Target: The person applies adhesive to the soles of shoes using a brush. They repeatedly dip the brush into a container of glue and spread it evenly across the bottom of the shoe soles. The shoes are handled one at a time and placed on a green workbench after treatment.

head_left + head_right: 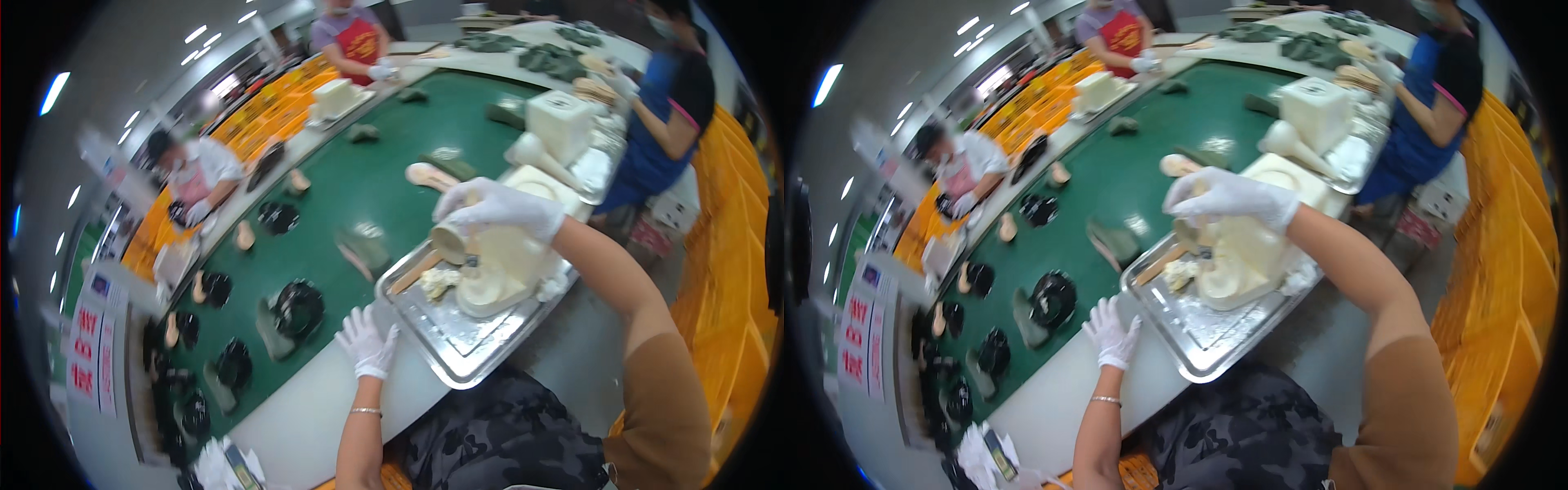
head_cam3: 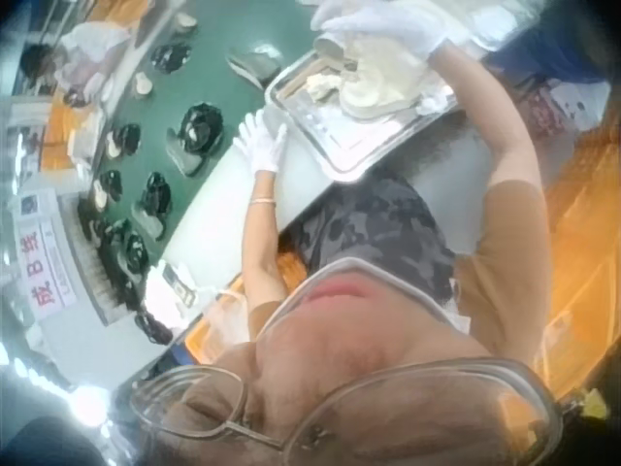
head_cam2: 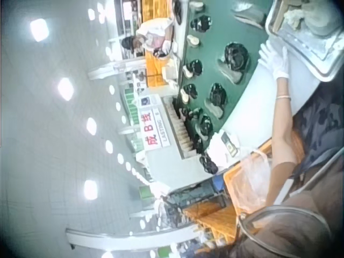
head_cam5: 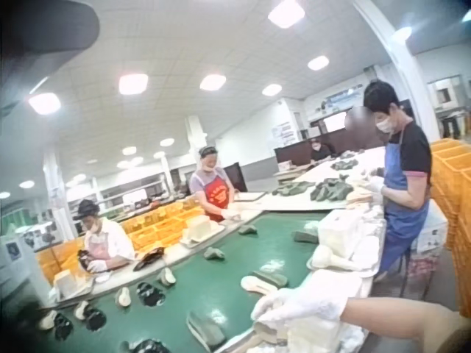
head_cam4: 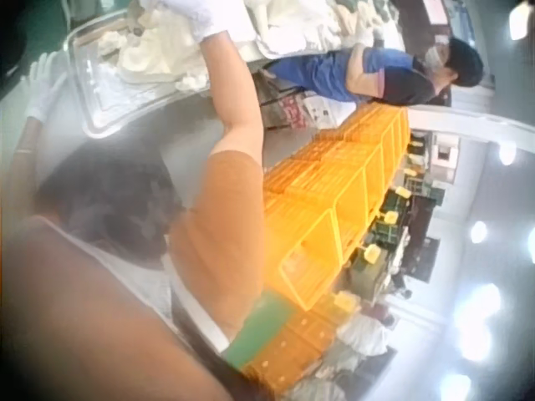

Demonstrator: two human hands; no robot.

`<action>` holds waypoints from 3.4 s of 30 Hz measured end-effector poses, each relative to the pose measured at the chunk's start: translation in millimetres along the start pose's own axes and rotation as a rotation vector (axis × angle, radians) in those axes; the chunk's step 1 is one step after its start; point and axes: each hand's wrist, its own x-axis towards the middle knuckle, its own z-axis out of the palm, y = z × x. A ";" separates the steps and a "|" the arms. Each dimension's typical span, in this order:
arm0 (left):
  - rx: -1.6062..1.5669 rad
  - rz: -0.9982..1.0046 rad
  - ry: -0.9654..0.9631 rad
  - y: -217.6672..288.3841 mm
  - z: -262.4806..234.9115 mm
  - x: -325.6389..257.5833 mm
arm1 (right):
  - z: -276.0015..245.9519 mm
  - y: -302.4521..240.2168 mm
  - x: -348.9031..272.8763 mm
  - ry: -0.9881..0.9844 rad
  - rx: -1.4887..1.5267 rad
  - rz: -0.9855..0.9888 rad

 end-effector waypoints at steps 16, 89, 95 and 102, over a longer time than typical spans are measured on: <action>-0.011 -0.014 -0.045 1.5 -0.9 -1.7 | 1.3 8.9 3.4 0.041 -0.020 0.017; -1.186 0.272 -0.311 60.6 -142.3 63.2 | 5.1 0.5 0.8 0.042 0.001 -0.044; -1.236 0.281 -0.460 89.3 -134.5 96.8 | -9.8 8.7 4.4 -0.028 0.094 -0.051; -1.357 0.289 -0.676 112.8 -138.1 118.2 | -6.4 -3.0 4.0 -0.140 0.219 -0.022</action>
